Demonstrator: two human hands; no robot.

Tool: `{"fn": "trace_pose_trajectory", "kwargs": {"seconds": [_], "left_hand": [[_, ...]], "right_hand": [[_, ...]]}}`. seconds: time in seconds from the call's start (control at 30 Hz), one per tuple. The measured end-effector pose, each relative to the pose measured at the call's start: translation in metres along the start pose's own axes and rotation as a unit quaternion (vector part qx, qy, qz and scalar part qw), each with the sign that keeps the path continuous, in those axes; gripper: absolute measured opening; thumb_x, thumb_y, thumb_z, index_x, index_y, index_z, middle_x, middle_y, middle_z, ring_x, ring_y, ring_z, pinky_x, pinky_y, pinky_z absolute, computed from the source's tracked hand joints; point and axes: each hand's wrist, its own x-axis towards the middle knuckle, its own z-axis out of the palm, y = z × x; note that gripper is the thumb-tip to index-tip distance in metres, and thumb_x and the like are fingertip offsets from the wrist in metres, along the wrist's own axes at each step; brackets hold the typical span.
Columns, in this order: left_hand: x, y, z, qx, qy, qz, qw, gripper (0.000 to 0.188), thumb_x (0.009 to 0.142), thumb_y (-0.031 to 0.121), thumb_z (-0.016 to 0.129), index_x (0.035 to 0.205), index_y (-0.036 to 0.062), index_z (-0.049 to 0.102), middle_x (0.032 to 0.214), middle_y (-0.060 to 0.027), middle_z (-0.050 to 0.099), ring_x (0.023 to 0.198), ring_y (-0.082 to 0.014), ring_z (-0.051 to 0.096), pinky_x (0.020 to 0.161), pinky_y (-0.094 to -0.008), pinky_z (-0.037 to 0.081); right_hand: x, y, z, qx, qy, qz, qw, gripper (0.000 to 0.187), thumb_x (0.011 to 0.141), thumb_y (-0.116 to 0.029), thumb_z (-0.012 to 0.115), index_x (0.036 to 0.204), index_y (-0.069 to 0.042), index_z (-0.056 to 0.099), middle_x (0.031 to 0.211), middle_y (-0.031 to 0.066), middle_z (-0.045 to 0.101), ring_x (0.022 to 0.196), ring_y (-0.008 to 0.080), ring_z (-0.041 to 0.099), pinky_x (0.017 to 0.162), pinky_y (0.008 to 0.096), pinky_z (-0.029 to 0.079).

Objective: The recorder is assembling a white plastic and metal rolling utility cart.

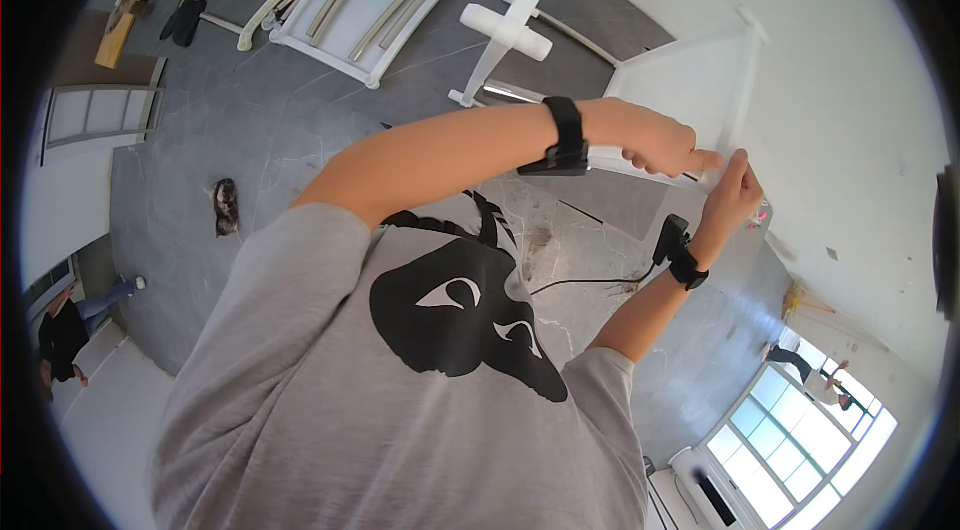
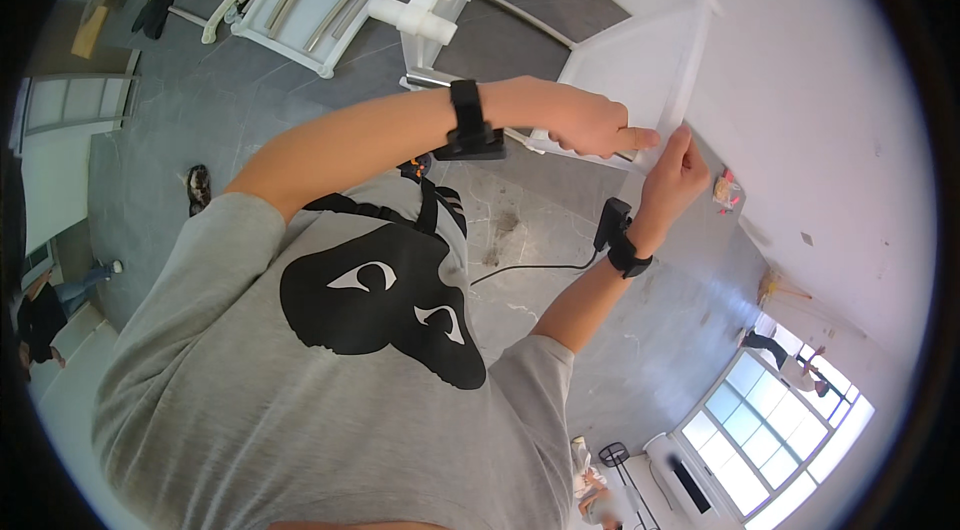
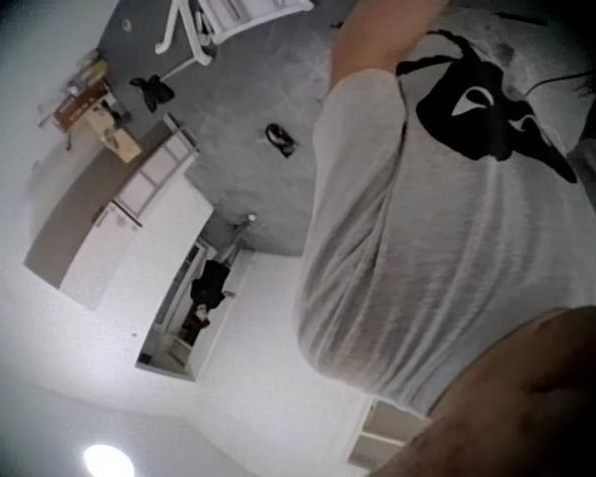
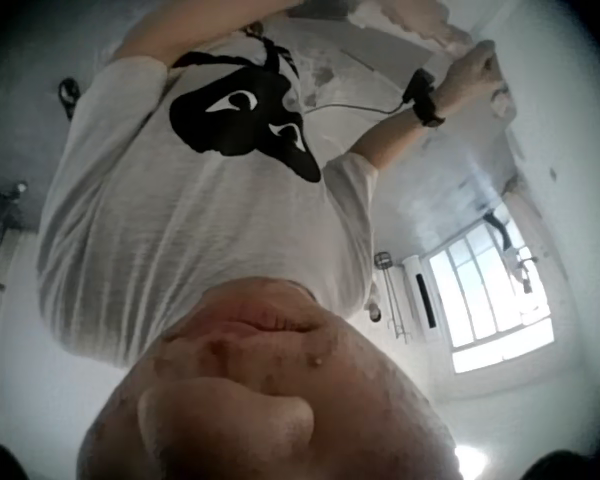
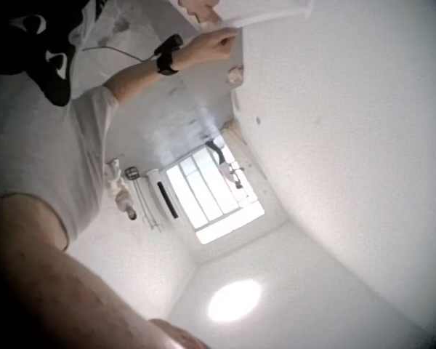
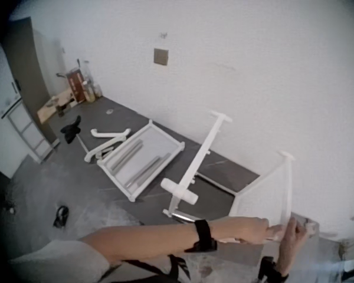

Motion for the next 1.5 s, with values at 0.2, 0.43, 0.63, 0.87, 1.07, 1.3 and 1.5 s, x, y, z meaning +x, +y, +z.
{"fn": "trace_pose_trajectory", "kwargs": {"seconds": [0.2, 0.43, 0.63, 0.87, 1.07, 1.3, 1.5], "left_hand": [[0.014, -0.006, -0.008, -0.200, -0.182, -0.108, 0.957, 0.059, 0.098, 0.059, 0.032, 0.078, 0.0070, 0.049, 0.053, 0.0087, 0.025, 0.039, -0.0021, 0.022, 0.034, -0.0208, 0.019], [0.027, -0.087, 0.015, -0.180, -0.312, 0.033, 0.932, 0.053, 0.101, 0.049, 0.030, 0.068, 0.0118, 0.048, 0.048, 0.0051, 0.038, 0.037, -0.0070, 0.032, 0.036, -0.0252, 0.030], [-0.049, -0.130, 0.030, 0.206, 0.009, -0.114, 0.972, 0.063, 0.099, 0.050, 0.031, 0.098, -0.0015, 0.066, 0.099, -0.0268, 0.066, 0.095, -0.0435, 0.063, 0.083, -0.0518, 0.048], [-0.173, -0.262, 0.007, 0.102, -0.099, -0.314, 0.939, 0.045, 0.094, 0.041, 0.042, 0.102, 0.0009, 0.062, 0.086, -0.0165, 0.067, 0.077, -0.0301, 0.064, 0.072, -0.0424, 0.048], [-0.234, -0.421, -0.089, 0.236, 0.436, -0.273, 0.824, 0.039, 0.093, 0.034, 0.054, 0.099, -0.0036, 0.060, 0.085, -0.0229, 0.065, 0.080, -0.0394, 0.063, 0.072, -0.0489, 0.047], [-0.216, -0.486, -0.188, 0.330, 0.447, -0.373, 0.743, 0.035, 0.084, 0.015, 0.053, 0.114, -0.0045, 0.055, 0.114, -0.0311, 0.056, 0.107, -0.0462, 0.056, 0.092, -0.0530, 0.046], [-0.204, -0.499, -0.244, 0.391, 0.440, -0.337, 0.735, 0.049, 0.080, 0.011, 0.055, 0.127, -0.0035, 0.046, 0.120, -0.0294, 0.053, 0.112, -0.0469, 0.051, 0.098, -0.0520, 0.042]], "right_hand": [[0.002, 0.006, 0.000, 0.032, -0.013, 0.002, 0.999, 0.044, 0.097, -0.024, 0.053, 0.063, 0.000, 0.039, 0.056, -0.0044, 0.031, 0.057, 0.0058, 0.026, 0.049, 0.0294, 0.019], [0.001, 0.022, -0.004, 0.012, 0.005, 0.004, 1.000, 0.045, 0.098, -0.025, 0.053, 0.063, -0.002, 0.037, 0.057, -0.0055, 0.030, 0.057, 0.0058, 0.025, 0.049, 0.0292, 0.018], [0.007, 0.024, 0.001, 0.010, 0.004, -0.028, 1.000, 0.043, 0.098, -0.024, 0.053, 0.062, -0.004, 0.040, 0.057, -0.0057, 0.030, 0.057, 0.0061, 0.026, 0.049, 0.0310, 0.017], [-0.001, 0.027, -0.007, 0.054, 0.072, -0.004, 0.996, 0.035, 0.097, -0.024, 0.047, 0.080, 0.002, 0.063, 0.060, -0.0025, 0.038, 0.054, 0.0061, 0.031, 0.050, 0.0267, 0.022], [-0.066, 0.091, 0.025, 0.194, 0.216, 0.120, 0.949, 0.030, 0.098, -0.024, 0.045, 0.112, -0.001, 0.060, 0.065, 0.0013, 0.049, 0.050, 0.0077, 0.041, 0.042, 0.0231, 0.031], [-0.236, 0.201, 0.099, -0.034, -0.395, 0.230, 0.889, 0.025, 0.093, -0.022, 0.053, 0.105, -0.004, 0.066, 0.073, 0.0062, 0.064, 0.056, 0.0122, 0.058, 0.051, 0.0272, 0.046], [-0.284, 0.170, 0.108, 0.042, -0.400, 0.401, 0.823, 0.033, 0.086, -0.022, 0.057, 0.101, 0.005, 0.067, 0.074, 0.0133, 0.068, 0.059, 0.0184, 0.063, 0.055, 0.0305, 0.050]]}}
